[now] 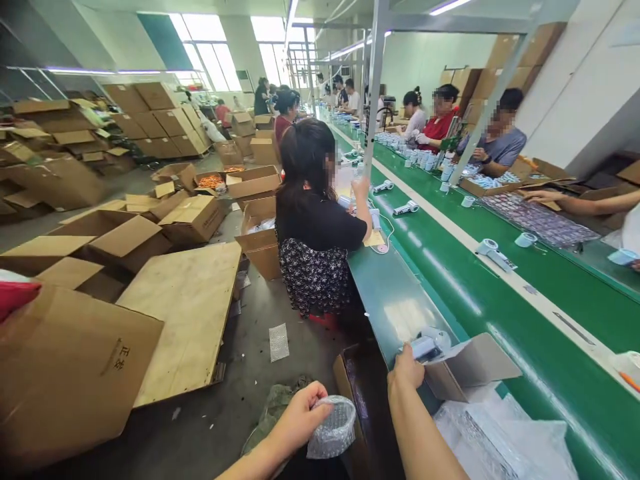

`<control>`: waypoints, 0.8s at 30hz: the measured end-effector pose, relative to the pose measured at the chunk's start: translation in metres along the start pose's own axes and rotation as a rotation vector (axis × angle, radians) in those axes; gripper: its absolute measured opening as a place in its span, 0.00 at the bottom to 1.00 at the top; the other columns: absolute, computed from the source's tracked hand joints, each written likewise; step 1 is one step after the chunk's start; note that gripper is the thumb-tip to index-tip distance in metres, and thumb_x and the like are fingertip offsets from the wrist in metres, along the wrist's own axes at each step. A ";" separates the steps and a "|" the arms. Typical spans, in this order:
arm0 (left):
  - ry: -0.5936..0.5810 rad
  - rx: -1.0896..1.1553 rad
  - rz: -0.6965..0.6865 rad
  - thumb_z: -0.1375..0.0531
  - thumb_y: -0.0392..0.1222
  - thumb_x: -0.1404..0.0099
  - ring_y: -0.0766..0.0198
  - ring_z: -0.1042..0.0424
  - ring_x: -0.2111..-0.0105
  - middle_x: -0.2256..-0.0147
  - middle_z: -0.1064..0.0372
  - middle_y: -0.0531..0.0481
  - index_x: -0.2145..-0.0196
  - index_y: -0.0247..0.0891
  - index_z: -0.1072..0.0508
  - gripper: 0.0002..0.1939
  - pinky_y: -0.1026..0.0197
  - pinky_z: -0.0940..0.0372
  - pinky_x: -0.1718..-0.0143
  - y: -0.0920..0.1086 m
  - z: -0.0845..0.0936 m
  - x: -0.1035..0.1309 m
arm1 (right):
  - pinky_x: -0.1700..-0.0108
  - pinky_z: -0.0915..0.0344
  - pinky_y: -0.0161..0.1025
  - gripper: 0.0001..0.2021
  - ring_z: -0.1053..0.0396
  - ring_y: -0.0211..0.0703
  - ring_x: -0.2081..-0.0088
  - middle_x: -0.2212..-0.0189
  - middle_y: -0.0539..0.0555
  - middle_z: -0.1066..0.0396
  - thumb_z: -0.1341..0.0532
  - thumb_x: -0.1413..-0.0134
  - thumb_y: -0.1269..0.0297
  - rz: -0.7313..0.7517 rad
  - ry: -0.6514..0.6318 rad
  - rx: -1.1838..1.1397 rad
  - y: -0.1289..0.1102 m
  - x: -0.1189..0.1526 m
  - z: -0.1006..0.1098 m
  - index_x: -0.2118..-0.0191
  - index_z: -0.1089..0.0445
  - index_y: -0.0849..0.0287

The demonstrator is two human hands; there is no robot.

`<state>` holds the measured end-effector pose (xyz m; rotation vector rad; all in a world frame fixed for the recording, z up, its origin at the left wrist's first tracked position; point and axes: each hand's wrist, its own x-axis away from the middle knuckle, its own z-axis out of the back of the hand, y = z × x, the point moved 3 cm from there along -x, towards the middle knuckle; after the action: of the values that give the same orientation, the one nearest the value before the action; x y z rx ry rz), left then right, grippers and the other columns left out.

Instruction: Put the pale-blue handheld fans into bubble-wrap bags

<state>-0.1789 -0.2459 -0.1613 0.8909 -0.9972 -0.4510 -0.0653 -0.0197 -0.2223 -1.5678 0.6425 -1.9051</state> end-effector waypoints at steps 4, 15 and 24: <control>0.027 0.036 -0.012 0.45 0.45 0.49 0.68 0.45 0.74 0.78 0.44 0.54 0.77 0.34 0.37 0.11 0.65 0.51 0.72 0.002 0.002 -0.016 | 0.52 0.31 0.39 0.05 0.31 0.37 0.61 0.66 0.53 0.33 0.41 0.51 0.70 -0.045 -0.200 -0.288 0.009 0.043 0.017 0.67 0.39 0.61; 0.256 0.401 -0.055 0.47 0.60 0.48 0.69 0.47 0.78 0.76 0.45 0.53 0.69 0.36 0.41 0.22 0.66 0.48 0.75 0.063 -0.027 -0.010 | 0.56 0.34 0.40 0.45 0.29 0.41 0.63 0.62 0.53 0.31 0.26 0.68 0.59 -0.282 -1.428 0.011 0.082 0.135 0.100 0.43 0.49 0.52; 0.249 -0.043 -0.434 0.41 0.42 0.49 0.66 0.41 0.69 0.73 0.40 0.50 0.75 0.34 0.26 0.08 0.64 0.48 0.66 0.127 -0.018 0.045 | 0.61 0.41 0.31 0.17 0.36 0.32 0.65 0.65 0.52 0.34 0.38 0.45 0.54 0.184 -1.394 0.135 0.000 0.178 0.131 0.58 0.38 0.62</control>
<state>-0.1489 -0.1957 -0.0383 1.0989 -0.5621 -0.7050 0.0391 -0.1440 -0.0725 -2.1207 0.0045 -0.3856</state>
